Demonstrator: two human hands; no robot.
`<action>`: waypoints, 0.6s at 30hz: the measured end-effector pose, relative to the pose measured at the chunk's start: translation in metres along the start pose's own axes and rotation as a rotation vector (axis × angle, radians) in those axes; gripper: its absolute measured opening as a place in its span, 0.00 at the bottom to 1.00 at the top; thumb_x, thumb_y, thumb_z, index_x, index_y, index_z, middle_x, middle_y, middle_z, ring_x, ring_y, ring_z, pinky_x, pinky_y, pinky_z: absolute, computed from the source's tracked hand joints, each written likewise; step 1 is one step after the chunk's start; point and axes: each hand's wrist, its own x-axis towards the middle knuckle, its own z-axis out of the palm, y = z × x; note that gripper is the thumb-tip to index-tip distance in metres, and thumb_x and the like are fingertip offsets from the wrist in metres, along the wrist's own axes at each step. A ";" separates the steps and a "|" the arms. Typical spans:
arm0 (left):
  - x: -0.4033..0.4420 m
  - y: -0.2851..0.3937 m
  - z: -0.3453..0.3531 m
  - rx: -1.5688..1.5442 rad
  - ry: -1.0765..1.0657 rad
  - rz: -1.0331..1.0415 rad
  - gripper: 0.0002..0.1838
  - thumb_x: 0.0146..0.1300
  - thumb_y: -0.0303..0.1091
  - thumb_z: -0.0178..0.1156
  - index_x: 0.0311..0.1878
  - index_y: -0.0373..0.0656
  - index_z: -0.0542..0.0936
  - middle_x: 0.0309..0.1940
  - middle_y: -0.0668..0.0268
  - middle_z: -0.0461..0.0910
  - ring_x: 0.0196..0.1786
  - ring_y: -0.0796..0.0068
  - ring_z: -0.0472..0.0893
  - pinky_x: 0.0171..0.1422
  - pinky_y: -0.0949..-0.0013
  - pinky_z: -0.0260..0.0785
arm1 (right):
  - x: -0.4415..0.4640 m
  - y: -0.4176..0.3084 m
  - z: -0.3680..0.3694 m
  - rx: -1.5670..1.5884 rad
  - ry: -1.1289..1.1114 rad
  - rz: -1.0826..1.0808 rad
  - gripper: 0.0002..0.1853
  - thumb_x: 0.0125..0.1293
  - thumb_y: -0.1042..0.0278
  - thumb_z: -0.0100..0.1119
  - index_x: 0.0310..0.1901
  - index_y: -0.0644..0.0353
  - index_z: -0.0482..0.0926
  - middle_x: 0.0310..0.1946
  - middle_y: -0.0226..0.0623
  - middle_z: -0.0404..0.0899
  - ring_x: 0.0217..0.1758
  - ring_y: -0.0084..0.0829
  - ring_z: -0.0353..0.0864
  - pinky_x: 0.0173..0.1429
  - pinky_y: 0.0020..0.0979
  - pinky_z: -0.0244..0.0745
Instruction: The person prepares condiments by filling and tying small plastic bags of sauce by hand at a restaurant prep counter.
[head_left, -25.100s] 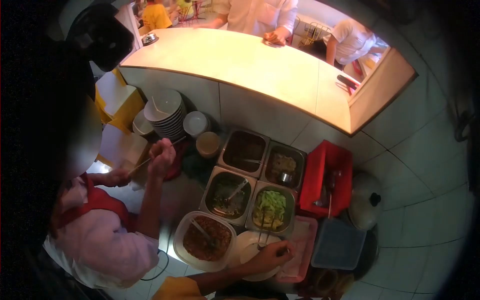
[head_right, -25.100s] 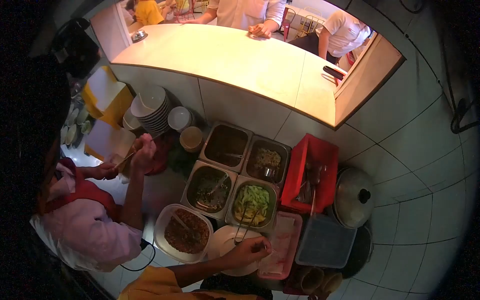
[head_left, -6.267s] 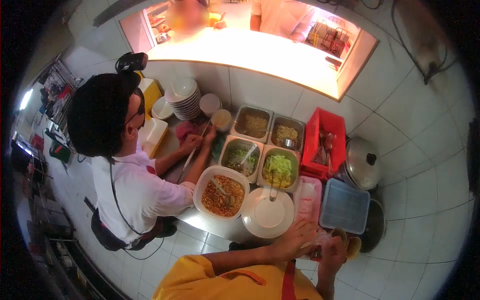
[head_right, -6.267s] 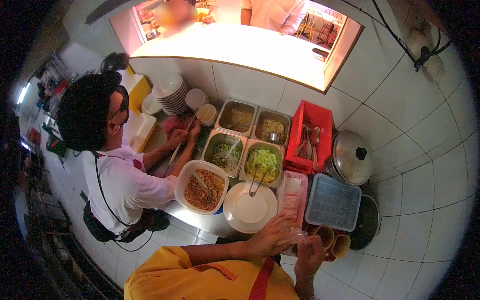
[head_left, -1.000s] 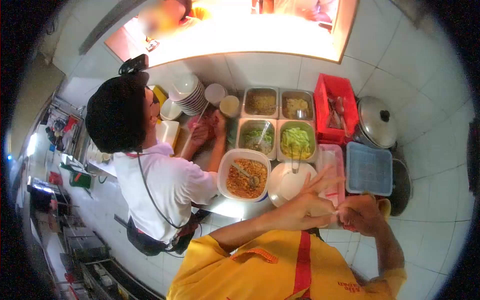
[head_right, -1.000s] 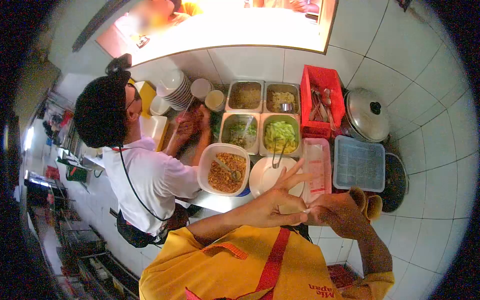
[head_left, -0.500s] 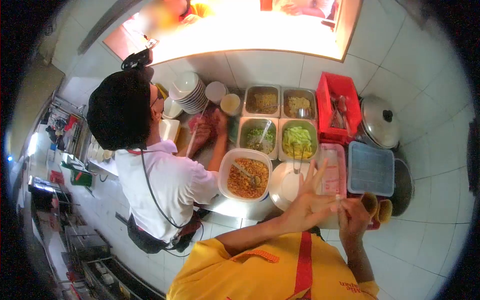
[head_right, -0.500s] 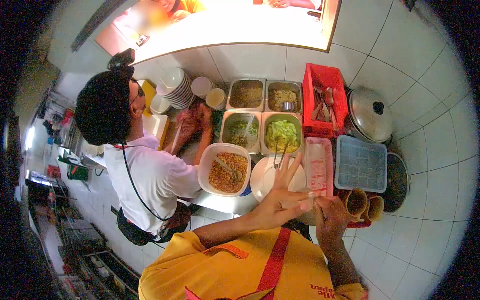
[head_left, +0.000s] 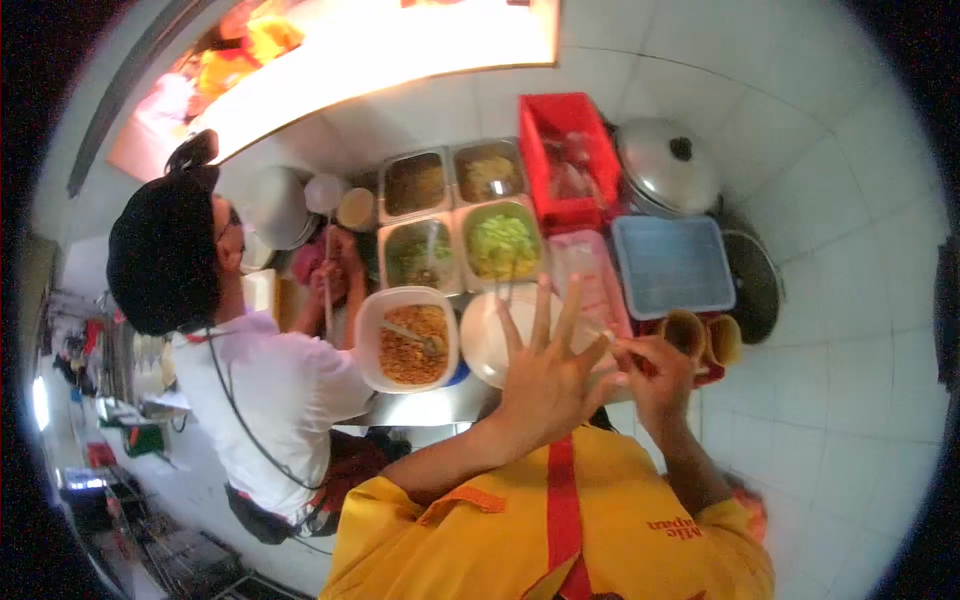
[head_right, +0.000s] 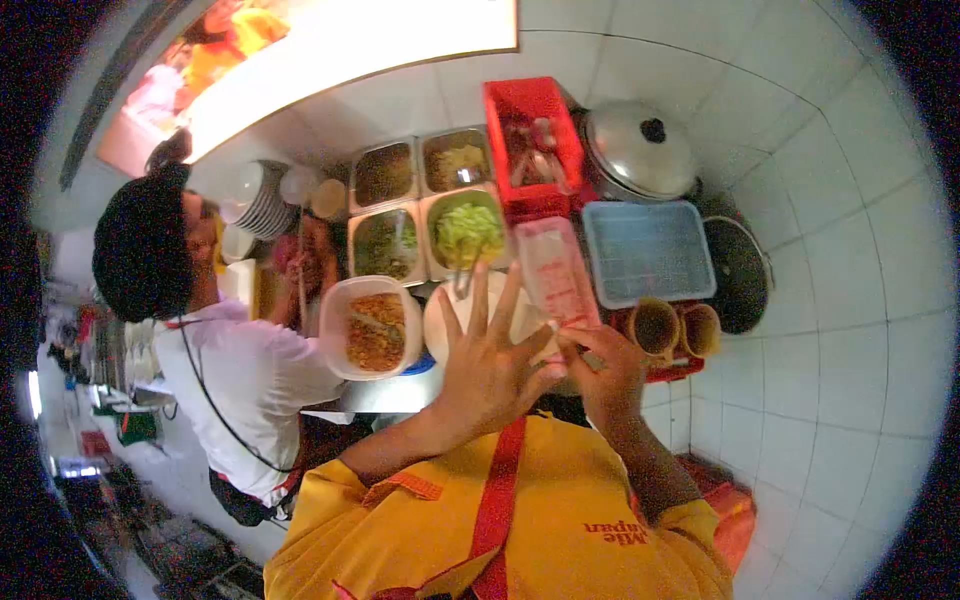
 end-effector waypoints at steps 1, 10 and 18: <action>-0.001 0.001 0.005 -0.014 -0.006 0.016 0.28 0.58 0.59 0.59 0.51 0.47 0.84 0.76 0.46 0.42 0.77 0.35 0.37 0.67 0.21 0.25 | -0.005 0.007 0.002 -0.014 0.013 0.012 0.10 0.57 0.73 0.66 0.41 0.63 0.84 0.35 0.43 0.83 0.39 0.38 0.83 0.46 0.34 0.77; -0.006 0.031 0.044 0.142 -0.141 0.044 0.40 0.61 0.69 0.47 0.58 0.41 0.77 0.75 0.47 0.47 0.77 0.39 0.40 0.67 0.20 0.26 | -0.032 0.050 -0.003 0.245 -0.103 0.382 0.13 0.59 0.70 0.66 0.43 0.66 0.82 0.36 0.40 0.85 0.38 0.27 0.83 0.45 0.29 0.76; -0.005 0.066 0.092 0.165 -0.173 -0.010 0.45 0.61 0.71 0.45 0.60 0.32 0.73 0.72 0.43 0.53 0.74 0.44 0.54 0.71 0.35 0.45 | -0.041 0.100 -0.020 0.141 -0.080 0.190 0.12 0.58 0.69 0.64 0.42 0.65 0.82 0.37 0.44 0.83 0.38 0.35 0.83 0.44 0.32 0.77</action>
